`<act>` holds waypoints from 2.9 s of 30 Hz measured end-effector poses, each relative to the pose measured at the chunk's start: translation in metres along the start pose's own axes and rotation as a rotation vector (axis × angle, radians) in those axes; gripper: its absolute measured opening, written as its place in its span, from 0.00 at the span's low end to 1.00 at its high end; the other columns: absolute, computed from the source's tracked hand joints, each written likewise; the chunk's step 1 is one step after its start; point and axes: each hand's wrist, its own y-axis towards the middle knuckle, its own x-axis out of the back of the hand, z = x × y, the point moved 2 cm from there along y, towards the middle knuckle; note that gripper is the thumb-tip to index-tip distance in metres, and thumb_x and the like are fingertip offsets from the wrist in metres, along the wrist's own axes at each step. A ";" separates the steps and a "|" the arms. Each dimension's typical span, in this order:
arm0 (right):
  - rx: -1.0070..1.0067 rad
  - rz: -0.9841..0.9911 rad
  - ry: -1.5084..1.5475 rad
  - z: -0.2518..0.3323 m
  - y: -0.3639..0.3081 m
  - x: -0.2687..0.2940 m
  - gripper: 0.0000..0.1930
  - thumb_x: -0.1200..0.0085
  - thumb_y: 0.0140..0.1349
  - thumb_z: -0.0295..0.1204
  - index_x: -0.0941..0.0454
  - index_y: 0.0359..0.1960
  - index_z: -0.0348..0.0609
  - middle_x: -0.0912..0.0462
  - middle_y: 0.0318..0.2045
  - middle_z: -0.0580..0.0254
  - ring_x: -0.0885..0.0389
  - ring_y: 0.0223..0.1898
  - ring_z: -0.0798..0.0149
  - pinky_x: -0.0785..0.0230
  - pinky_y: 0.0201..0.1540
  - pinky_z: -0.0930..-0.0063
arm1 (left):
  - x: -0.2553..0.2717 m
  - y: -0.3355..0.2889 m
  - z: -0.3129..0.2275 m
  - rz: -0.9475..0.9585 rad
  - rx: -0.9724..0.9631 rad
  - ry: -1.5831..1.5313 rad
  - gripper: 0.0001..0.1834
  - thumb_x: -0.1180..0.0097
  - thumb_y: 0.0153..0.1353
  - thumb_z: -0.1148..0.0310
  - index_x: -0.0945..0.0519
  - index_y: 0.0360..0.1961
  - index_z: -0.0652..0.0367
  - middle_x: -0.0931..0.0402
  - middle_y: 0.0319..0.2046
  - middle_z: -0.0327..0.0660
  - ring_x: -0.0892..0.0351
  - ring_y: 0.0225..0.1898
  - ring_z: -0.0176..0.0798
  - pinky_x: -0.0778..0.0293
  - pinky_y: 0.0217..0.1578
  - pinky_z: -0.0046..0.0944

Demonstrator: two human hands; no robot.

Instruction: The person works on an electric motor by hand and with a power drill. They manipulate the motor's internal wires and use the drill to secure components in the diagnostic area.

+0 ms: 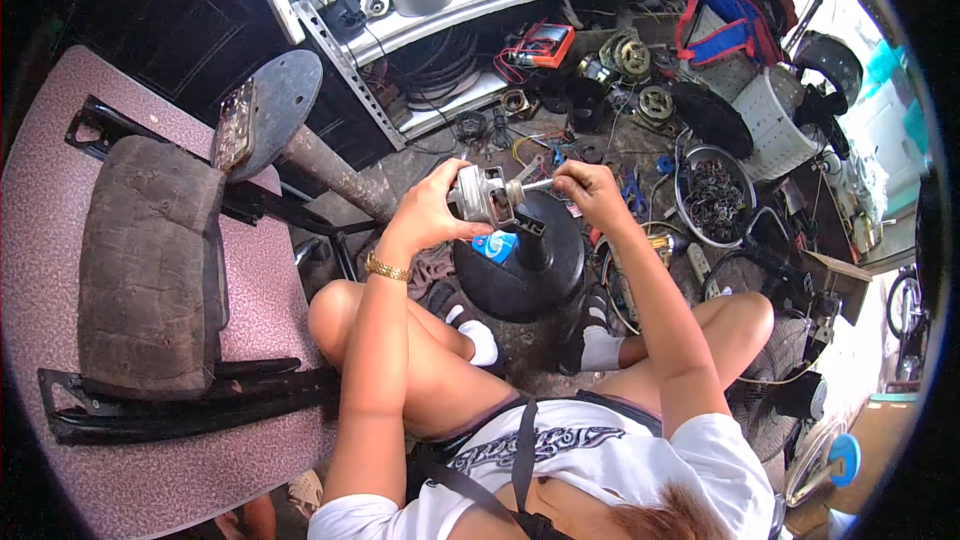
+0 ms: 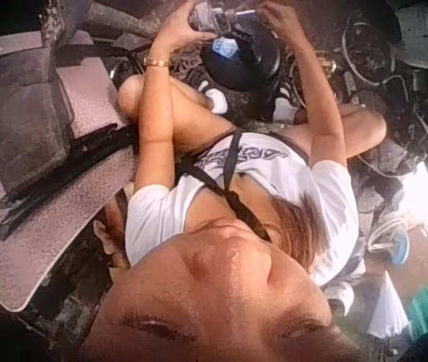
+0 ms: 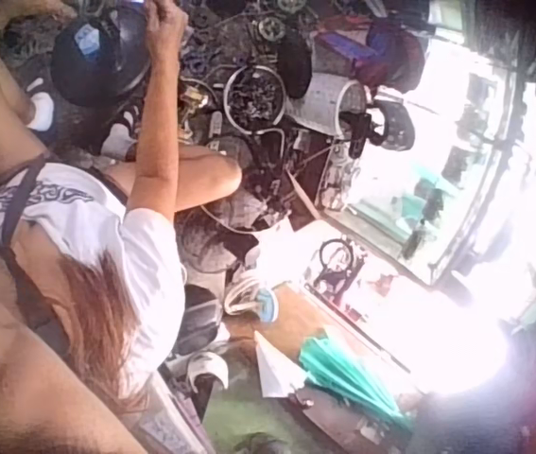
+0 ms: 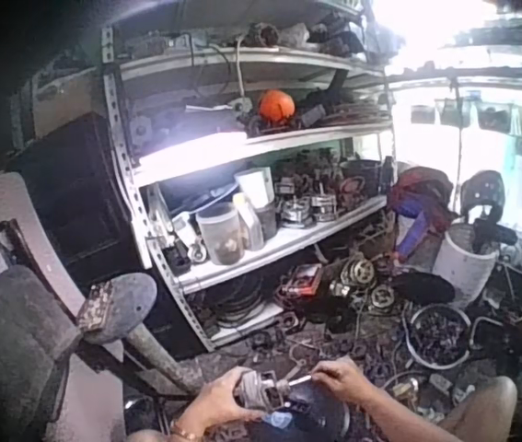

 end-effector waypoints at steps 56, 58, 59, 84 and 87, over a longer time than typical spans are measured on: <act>0.213 -0.023 -0.035 -0.005 -0.006 0.011 0.06 0.42 0.58 0.30 0.22 0.31 0.40 0.21 0.25 0.53 0.21 0.29 0.49 0.33 0.31 0.66 | 0.003 0.008 -0.013 0.034 -0.067 -0.059 0.42 0.25 0.28 0.62 0.29 0.49 0.61 0.22 0.38 0.43 0.23 0.41 0.41 0.28 0.45 0.39; 0.216 -0.048 -0.005 -0.003 -0.005 0.008 0.06 0.42 0.58 0.30 0.22 0.31 0.40 0.22 0.25 0.52 0.22 0.29 0.49 0.33 0.30 0.65 | 0.004 0.006 -0.011 0.016 -0.078 -0.031 0.42 0.25 0.29 0.61 0.29 0.49 0.61 0.22 0.38 0.43 0.23 0.41 0.41 0.29 0.45 0.39; 0.214 -0.059 0.004 -0.002 -0.007 0.008 0.06 0.42 0.58 0.30 0.22 0.31 0.40 0.22 0.25 0.52 0.23 0.29 0.49 0.33 0.30 0.65 | 0.003 0.006 -0.010 0.017 -0.074 -0.036 0.42 0.25 0.29 0.61 0.29 0.49 0.61 0.22 0.38 0.43 0.23 0.41 0.40 0.29 0.45 0.39; 0.192 -0.147 -0.007 0.003 -0.014 0.000 0.07 0.42 0.58 0.29 0.24 0.36 0.42 0.20 0.28 0.56 0.21 0.31 0.51 0.31 0.33 0.63 | -0.003 0.004 -0.008 0.033 -0.065 -0.132 0.43 0.25 0.31 0.58 0.31 0.51 0.61 0.23 0.41 0.41 0.25 0.42 0.38 0.30 0.47 0.38; 0.203 -0.144 -0.152 0.004 -0.016 0.005 0.07 0.41 0.57 0.30 0.23 0.35 0.43 0.20 0.28 0.56 0.21 0.31 0.50 0.31 0.33 0.62 | -0.003 0.003 -0.009 0.028 -0.060 -0.128 0.44 0.25 0.30 0.57 0.31 0.51 0.61 0.23 0.41 0.41 0.24 0.43 0.39 0.30 0.47 0.38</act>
